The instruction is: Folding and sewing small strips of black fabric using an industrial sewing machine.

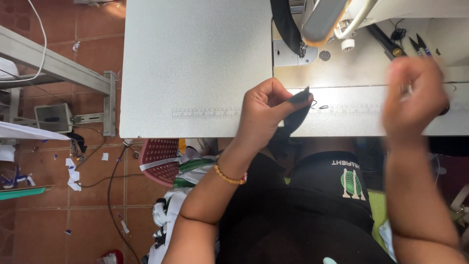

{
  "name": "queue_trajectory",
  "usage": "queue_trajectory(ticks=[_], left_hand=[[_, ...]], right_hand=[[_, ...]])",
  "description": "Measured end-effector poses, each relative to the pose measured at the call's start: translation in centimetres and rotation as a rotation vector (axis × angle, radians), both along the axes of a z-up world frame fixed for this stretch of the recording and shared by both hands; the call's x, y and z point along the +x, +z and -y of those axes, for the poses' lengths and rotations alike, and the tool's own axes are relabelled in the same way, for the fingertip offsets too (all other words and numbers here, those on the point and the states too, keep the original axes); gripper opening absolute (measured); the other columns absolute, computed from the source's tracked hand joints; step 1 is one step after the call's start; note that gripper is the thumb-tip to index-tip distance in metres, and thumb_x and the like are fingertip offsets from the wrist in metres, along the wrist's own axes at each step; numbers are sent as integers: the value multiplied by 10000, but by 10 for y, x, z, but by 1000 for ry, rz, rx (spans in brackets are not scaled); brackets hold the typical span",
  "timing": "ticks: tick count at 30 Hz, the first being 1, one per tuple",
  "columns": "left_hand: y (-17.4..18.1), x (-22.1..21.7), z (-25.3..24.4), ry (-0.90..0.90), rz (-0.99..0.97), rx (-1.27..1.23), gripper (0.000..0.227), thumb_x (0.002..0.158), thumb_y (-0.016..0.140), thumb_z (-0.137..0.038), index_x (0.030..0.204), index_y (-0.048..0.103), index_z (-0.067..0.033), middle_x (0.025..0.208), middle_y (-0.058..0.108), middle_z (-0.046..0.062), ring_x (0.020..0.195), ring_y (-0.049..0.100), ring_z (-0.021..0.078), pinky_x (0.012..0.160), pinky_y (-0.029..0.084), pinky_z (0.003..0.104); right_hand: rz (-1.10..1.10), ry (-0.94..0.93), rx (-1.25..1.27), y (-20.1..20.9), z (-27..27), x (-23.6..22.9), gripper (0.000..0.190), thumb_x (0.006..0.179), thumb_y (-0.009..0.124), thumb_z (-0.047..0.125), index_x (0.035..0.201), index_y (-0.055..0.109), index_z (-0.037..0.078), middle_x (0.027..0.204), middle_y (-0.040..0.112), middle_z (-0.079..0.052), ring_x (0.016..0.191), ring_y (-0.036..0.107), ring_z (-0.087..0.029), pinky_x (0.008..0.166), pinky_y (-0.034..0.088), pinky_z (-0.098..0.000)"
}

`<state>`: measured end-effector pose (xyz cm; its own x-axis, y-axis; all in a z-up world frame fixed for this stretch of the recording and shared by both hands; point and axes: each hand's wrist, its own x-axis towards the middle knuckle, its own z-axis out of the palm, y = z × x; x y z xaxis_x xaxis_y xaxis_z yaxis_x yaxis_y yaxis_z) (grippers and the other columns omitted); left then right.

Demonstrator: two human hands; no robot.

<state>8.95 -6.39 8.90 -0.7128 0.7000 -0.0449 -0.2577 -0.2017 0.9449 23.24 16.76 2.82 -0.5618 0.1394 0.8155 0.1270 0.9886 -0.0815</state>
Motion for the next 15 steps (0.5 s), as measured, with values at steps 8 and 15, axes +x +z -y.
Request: queue_trajectory(ticks=[8,15], left_hand=[[21,28,15,84,-251,-119,379,729,804,-221,656,434,-188,646,428,-104,620,399,20,566,379,160],[11,34,43,-157,-898,-239,486,886,671,89,1272,654,-205,761,502,-15,708,477,129,732,414,264]], right_hand=[[-18,492,-1009,36,136,7,99,926,696,-88,1007,658,-46,1020,681,-180,961,670,-252,886,548,-306],[-1,339,-1305,27,124,33,168,1086,644,194,1094,582,38,963,601,-22,859,551,-82,798,440,-192]])
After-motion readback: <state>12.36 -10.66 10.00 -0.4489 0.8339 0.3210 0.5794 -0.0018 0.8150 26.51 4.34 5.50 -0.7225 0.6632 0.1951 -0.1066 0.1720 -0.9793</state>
